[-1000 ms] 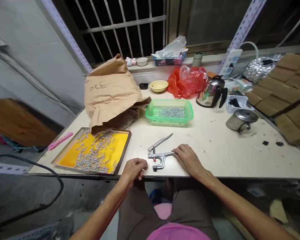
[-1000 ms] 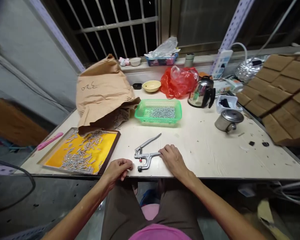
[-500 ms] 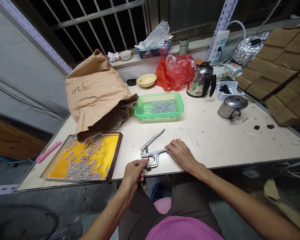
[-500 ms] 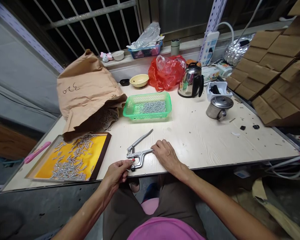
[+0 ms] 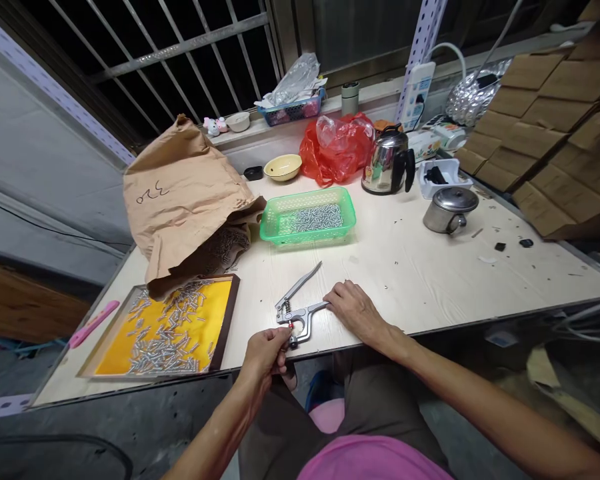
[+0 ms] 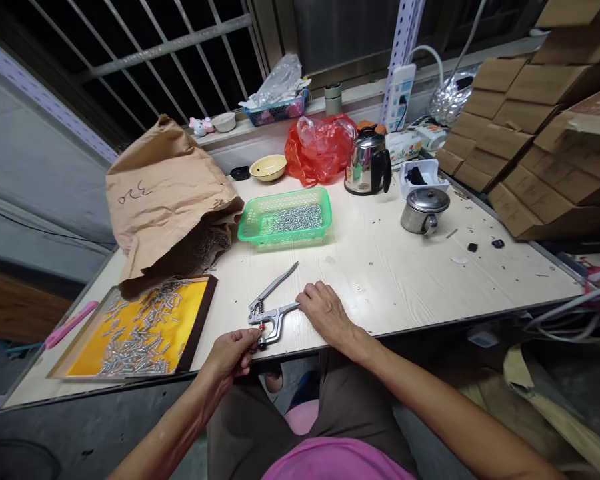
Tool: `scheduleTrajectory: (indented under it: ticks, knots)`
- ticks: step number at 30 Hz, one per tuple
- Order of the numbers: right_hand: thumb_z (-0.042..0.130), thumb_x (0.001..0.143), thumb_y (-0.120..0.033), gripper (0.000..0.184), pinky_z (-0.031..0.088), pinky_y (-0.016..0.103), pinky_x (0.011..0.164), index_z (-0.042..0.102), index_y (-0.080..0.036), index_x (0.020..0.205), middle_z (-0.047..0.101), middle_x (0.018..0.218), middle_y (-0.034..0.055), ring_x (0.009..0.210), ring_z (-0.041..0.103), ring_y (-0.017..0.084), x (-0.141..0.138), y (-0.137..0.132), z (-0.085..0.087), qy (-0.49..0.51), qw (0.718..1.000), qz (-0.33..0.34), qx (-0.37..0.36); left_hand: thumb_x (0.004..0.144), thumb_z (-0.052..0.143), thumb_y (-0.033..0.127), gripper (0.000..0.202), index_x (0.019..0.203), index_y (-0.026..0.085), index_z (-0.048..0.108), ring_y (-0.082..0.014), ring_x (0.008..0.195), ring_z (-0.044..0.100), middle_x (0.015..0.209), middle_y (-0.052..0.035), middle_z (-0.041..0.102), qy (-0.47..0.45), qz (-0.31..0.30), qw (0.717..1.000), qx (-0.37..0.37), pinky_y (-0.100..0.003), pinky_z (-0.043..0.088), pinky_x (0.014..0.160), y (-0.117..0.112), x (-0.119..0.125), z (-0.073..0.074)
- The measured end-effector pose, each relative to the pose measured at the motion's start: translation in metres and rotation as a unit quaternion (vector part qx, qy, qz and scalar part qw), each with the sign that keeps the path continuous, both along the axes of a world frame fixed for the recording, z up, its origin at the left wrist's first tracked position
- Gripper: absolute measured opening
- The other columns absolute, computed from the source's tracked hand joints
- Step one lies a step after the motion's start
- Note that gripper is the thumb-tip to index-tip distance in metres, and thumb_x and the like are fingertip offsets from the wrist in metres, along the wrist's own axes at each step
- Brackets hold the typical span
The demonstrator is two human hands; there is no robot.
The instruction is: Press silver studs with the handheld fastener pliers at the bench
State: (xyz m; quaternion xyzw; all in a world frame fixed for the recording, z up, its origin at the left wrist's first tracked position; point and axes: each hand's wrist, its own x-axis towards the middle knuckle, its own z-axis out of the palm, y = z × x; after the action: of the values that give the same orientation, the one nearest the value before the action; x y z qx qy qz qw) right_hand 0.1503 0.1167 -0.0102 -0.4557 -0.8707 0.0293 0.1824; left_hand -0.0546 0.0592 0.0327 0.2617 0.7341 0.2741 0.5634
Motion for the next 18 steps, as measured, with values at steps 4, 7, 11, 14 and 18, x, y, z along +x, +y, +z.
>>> scheduleTrajectory:
  ticks: [4,7,11,14,18]
  knots:
    - [0.064,0.090,-0.013,0.007,0.032,0.033,0.071,0.060,-0.017,0.086,0.050,0.087,0.0063,0.084,0.042,0.024,0.000,0.001,0.000,-0.008,1.000,0.000,0.012,0.049,0.070,0.060,0.051,0.060,0.016,0.047,-0.0050,0.031,0.031,0.035,0.0044,0.041,0.021,-0.043,0.998,-0.027,-0.013,0.025,0.031,0.001,-0.002,0.002]
    - [0.063,0.090,-0.011,0.008,0.031,0.032,0.071,0.059,-0.017,0.085,0.049,0.086,0.0059,0.083,0.041,0.024,0.000,0.001,0.000,-0.018,1.000,0.002,0.015,0.051,0.071,0.059,0.049,0.058,0.016,0.047,-0.0048,0.030,0.030,0.035,0.0045,0.041,0.024,-0.067,0.997,-0.032,-0.014,0.024,0.031,0.003,-0.006,0.001]
    - [0.060,0.090,-0.009,0.010,0.031,0.032,0.069,0.059,-0.017,0.086,0.049,0.087,0.0059,0.082,0.041,0.023,0.001,0.001,0.000,-0.028,0.999,0.011,0.016,0.049,0.072,0.058,0.050,0.058,0.016,0.047,-0.0040,0.031,0.030,0.036,0.0052,0.041,0.016,-0.090,0.995,-0.036,-0.014,0.025,0.032,0.004,-0.009,0.000]
    - [0.061,0.090,-0.009,0.009,0.031,0.031,0.069,0.059,-0.018,0.088,0.049,0.089,0.0054,0.083,0.041,0.023,0.003,0.002,0.005,-0.039,0.999,0.021,0.004,0.047,0.073,0.060,0.052,0.057,0.016,0.046,-0.0051,0.030,0.032,0.036,0.0042,0.042,0.012,-0.110,0.993,-0.043,-0.014,0.026,0.032,0.003,-0.009,0.000]
    - [0.064,0.092,-0.021,0.008,0.032,0.031,0.069,0.060,-0.018,0.087,0.050,0.092,0.0048,0.087,0.041,0.022,0.002,0.011,0.018,-0.038,0.998,0.044,-0.033,0.048,0.072,0.063,0.054,0.058,0.017,0.046,-0.0060,0.029,0.033,0.036,0.0036,0.043,0.026,-0.119,0.992,-0.040,-0.014,0.027,0.032,0.002,-0.009,-0.001]
